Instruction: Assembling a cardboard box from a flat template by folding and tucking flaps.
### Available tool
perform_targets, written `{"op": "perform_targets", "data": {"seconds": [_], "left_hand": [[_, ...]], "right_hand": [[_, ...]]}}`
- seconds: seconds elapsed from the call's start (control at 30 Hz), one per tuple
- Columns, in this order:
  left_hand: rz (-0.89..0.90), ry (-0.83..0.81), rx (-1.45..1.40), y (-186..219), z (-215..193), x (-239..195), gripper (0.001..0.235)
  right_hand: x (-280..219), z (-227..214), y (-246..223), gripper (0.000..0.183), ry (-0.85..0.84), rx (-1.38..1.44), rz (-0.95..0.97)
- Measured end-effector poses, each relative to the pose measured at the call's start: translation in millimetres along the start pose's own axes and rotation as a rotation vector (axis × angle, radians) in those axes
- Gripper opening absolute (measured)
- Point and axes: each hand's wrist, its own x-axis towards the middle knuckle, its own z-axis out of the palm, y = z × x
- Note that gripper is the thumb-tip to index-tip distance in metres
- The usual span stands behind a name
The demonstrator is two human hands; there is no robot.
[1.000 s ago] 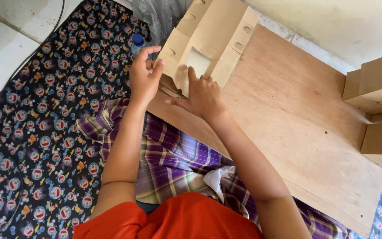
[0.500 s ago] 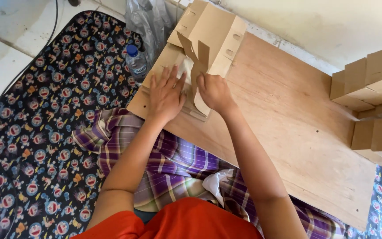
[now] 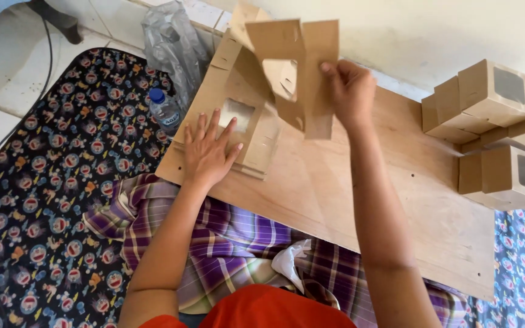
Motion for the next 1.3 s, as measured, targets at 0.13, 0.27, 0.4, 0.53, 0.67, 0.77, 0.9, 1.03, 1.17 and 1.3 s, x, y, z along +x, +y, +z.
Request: {"op": "perform_targets", "data": {"seconds": [0.13,0.27,0.4,0.53,0.67,0.77,0.9,1.03,1.17,1.3], "left_hand": [[-0.002,-0.03,0.002,-0.5,-0.1,1.4,0.069],[0.01,0.009,-0.034,-0.7,2.7,0.6,0.069],[-0.003,0.012,-0.023,0.0,0.6,0.6,0.07],[0.009,-0.002,-0.033,1.0,-3.4,3.2,0.07],[-0.028,0.01,-0.064,8.4,-1.2,11.3,0.067],[0.062,0.101,-0.129,50.0,-31.1,17.5,0.068],[0.468,0.182,-0.314,132.7,-58.4,26.1,0.084],[0.599,0.129,-0.242,191.0,-24.0,51.0,0.088],[0.578,-0.03,-0.075,223.8,27.2,74.1,0.087],[0.557,-0.124,0.002,228.9,30.4,80.5,0.094]], "right_hand": [[27.8,-33.1,22.3,0.059,0.096,-0.018,-0.062],[39.2,-70.1,42.4,0.056,0.222,-0.012,-0.068],[35.0,-98.2,62.5,0.051,0.374,0.19,-0.041],[15.0,-96.6,85.9,0.056,0.479,0.425,0.068],[-13.3,-58.7,189.4,0.026,0.611,0.702,0.349],[-45.5,-20.4,228.6,0.03,0.707,0.915,0.498],[-95.4,27.1,269.1,0.037,0.755,1.034,0.62],[-116.4,17.6,197.7,0.037,0.791,1.078,0.777],[-142.5,11.7,201.2,0.032,0.763,1.112,0.948],[-164.5,-1.2,165.7,0.048,0.538,1.356,0.984]]}}
